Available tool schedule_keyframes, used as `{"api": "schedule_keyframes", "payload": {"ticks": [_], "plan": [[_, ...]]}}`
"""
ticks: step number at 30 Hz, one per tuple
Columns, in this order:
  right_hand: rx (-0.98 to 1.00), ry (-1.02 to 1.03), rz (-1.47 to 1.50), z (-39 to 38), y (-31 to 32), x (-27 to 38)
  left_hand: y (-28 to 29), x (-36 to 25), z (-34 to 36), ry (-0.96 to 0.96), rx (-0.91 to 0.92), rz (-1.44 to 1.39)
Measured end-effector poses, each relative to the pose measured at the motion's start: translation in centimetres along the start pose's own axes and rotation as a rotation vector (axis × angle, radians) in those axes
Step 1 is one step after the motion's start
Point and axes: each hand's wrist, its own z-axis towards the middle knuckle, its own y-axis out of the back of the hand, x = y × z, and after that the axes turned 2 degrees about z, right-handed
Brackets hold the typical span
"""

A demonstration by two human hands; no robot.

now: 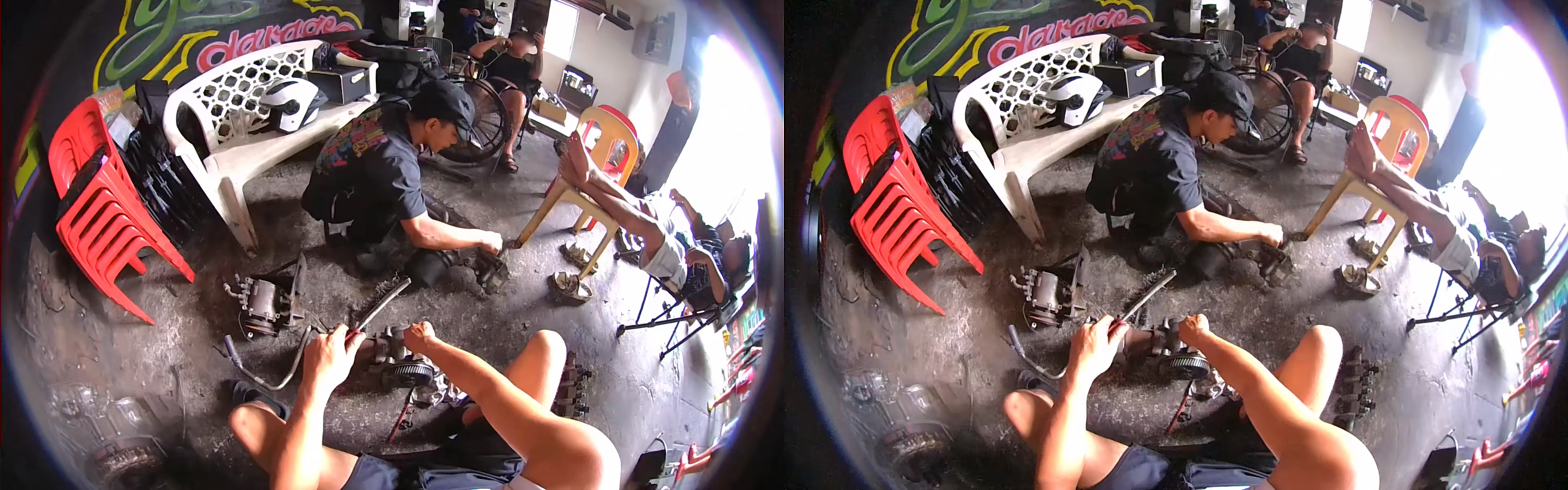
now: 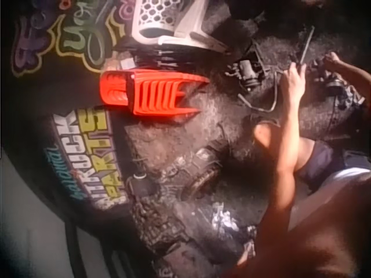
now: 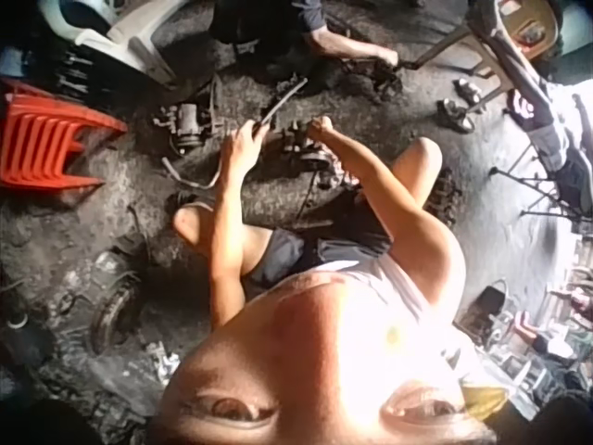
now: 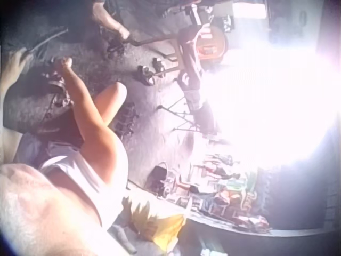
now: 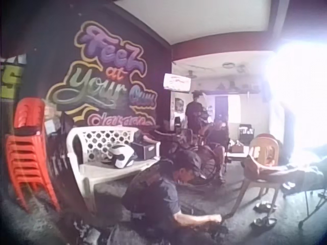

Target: The person handles and wipes a mechanical part with a cloth while sitting on the floor.

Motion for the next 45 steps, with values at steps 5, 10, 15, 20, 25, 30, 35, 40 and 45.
{"api": "schedule_keyframes", "payload": {"ticks": [5,10,15,20,25,30,35,40,45], "plan": [[-0.016,-0.221,0.201,-0.8,0.3,1.0,0.6,-0.9,0.2,0.058,0.079,0.008],[0.007,-0.144,0.061,-0.5,1.0,0.5,0.3,-0.9,0.6,0.046,0.076,-0.008],[0.148,-0.051,0.028,0.2,0.3,0.3,0.6,-1.2,1.1,0.082,0.086,0.01],[0.109,0.172,-0.137,0.7,0.7,0.4,0.4,-0.5,0.5,0.051,0.072,0.013],[0.114,0.095,-0.071,0.6,-0.5,-0.7,0.2,-0.9,0.6,-0.017,0.057,0.006],[0.065,0.003,0.024,0.0,0.3,0.1,-0.1,-0.5,0.2,-0.037,0.052,0.009],[0.014,-0.056,0.071,0.0,-0.1,-0.3,-0.3,-0.6,0.5,-0.022,0.082,-0.006],[0.064,0.143,-0.125,0.4,-1.1,-1.0,-0.3,-1.5,0.7,-0.025,0.071,0.023],[0.099,0.055,-0.025,-0.1,0.0,0.3,-0.2,-1.1,0.7,0.005,0.117,0.027]]}}
